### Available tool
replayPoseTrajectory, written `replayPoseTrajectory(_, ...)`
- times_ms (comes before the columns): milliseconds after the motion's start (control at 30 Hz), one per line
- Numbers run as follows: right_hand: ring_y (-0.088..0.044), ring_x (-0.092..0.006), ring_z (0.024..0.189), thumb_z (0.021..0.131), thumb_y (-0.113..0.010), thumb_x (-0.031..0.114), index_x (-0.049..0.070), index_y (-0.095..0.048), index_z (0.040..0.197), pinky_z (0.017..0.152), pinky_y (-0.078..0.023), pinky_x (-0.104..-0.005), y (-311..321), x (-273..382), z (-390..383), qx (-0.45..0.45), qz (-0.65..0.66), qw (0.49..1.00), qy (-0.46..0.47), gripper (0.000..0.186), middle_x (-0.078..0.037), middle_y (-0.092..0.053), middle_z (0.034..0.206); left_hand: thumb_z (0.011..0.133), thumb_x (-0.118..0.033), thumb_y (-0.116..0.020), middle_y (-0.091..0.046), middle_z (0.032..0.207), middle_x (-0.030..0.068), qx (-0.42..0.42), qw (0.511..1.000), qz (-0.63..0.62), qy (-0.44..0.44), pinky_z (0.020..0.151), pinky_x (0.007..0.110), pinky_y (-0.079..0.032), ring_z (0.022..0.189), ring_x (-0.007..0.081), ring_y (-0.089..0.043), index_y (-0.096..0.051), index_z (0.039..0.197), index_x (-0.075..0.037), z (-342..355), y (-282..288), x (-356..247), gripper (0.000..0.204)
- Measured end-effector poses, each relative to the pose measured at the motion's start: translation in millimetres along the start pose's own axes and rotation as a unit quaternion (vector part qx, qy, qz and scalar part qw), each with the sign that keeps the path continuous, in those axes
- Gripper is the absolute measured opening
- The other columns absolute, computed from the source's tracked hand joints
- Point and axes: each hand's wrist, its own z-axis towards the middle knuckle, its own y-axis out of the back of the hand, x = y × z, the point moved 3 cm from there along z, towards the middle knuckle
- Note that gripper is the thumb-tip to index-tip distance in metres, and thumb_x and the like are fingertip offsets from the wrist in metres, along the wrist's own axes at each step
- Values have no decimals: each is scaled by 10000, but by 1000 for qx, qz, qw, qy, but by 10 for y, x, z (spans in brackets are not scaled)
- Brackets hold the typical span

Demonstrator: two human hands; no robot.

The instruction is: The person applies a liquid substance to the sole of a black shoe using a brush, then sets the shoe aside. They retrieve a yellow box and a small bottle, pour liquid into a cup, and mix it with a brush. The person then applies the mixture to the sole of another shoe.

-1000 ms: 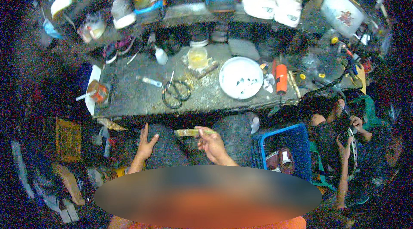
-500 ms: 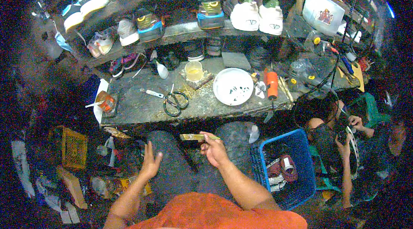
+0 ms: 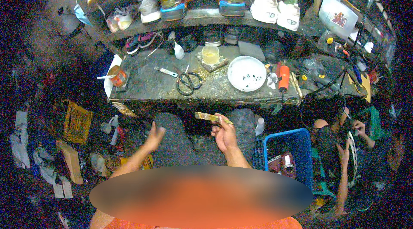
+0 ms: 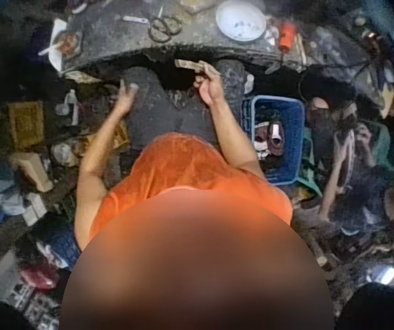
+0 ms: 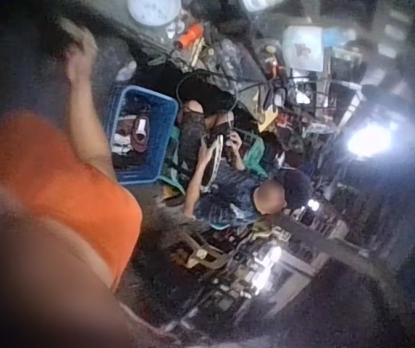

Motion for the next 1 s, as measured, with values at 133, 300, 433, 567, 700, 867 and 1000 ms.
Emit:
replayPoseTrajectory(133,-525,-150,682,999,-608,271,99,-592,1287,580,-455,-327,9,43,5,-8,18,1000,8,336,-41,-615,935,914,-568,-614,-276,1617,227,14,850,281,-445,1198,633,-131,1509,429,-218,-454,1506,-171,-846,-381,-503,731)
replayPoseTrajectory(300,-530,-159,705,1006,-603,271,141,-606,1268,620,-440,-339,-61,47,-73,10,27,1000,4,292,-29,-614,902,899,-487,-658,-574,1410,153,-49,922,275,-266,1157,575,-289,1380,406,-444,-605,1363,-124,-225,522,-170,592)
replayPoseTrajectory(433,-544,-153,707,1004,-606,283,116,-606,1252,618,-466,-343,-171,32,-166,30,41,999,14,300,-28,-647,939,968,-432,-587,-516,1438,218,-195,972,117,-64,1110,462,-399,1331,434,-472,-553,1378,-17,31,791,147,584)
replayPoseTrajectory(567,-546,-147,717,1009,-596,271,126,-609,1260,613,-470,-341,-251,-4,-160,58,43,997,-20,291,-33,-648,948,950,-431,-630,-369,1589,146,12,923,239,-303,1201,585,-215,1503,434,-188,-560,1426,-207,-335,6,94,531)
replayPoseTrajectory(700,-558,-150,706,1005,-607,265,123,-609,1276,622,-476,-336,-185,70,-170,53,2,998,-21,305,-38,-654,950,933,-443,-667,-165,1655,220,17,966,29,-256,1208,505,-234,1502,459,-211,-436,1525,-233,-131,115,97,670)
replayPoseTrajectory(867,-555,-149,721,1008,-610,265,115,-614,1271,644,-469,-331,-30,125,-182,9,-1,1000,-13,302,-35,-655,937,922,-548,-644,7,1638,327,4,998,24,-58,1210,483,-229,1503,493,-165,-150,1625,-207,-237,37,-10,924)
replayPoseTrajectory(1000,-571,-141,672,998,-612,278,121,-610,1277,568,-463,-306,34,30,-119,55,-37,998,-1,320,-15,-632,876,889,-602,-646,32,1617,368,13,979,192,-70,1203,548,-213,1487,561,-92,-132,1622,-155,-765,-98,-249,1001)
